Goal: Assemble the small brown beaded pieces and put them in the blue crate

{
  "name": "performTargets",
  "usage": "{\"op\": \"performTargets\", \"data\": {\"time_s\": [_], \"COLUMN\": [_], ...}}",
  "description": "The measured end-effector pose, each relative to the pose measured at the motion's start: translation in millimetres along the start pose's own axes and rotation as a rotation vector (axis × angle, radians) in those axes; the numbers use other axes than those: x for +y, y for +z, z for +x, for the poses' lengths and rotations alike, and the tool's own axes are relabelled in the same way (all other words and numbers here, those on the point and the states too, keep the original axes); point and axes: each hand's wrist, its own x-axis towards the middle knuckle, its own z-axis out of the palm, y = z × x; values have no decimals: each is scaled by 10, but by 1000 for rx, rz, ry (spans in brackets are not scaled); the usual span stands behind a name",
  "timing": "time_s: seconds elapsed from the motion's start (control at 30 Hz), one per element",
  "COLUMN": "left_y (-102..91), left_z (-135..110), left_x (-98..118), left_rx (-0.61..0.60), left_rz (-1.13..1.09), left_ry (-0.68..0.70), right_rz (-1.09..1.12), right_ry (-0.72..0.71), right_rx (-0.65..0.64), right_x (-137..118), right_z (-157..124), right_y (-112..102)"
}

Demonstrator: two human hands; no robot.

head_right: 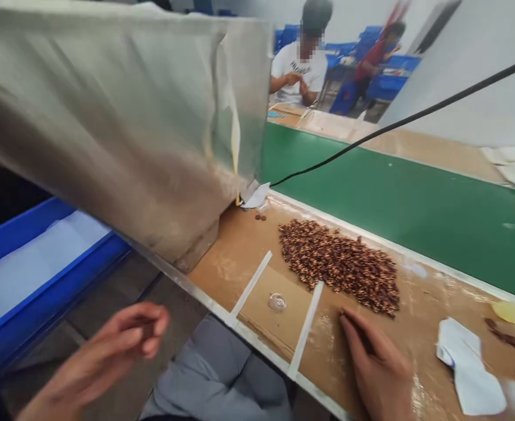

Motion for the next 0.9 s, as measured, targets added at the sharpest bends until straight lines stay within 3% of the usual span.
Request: {"op": "performTargets", "data": {"time_s": [0.1,0.23,0.37,0.5,0.6,0.73,0.9], "left_y": [239,579,733,899,1018,1079,1076], "left_z": [236,544,695,759,750,709,675], "left_x": [-358,-461,-438,-509,-577,-643,-695], "left_rx": [-93,-205,-211,-111,-44,16,-9], "left_rz": [-286,-394,-281,-115,-13,88,149], "left_ry": [-98,-144,-209,-233,-181,-108,-44], "right_rz": [-12,44,223,529,829,1043,1070], "right_ry": [-27,-10,132,272,458,629,643], "right_rx": [-25,-14,37,-101,-186,-255,-327], "right_x": [-41,-255,-650,-1170,-1468,-1623,-1656], "right_z": [13,-47,-268,-580,-716,-714,-664], "right_y": [-40,-39,81,292,432,514,545]}}
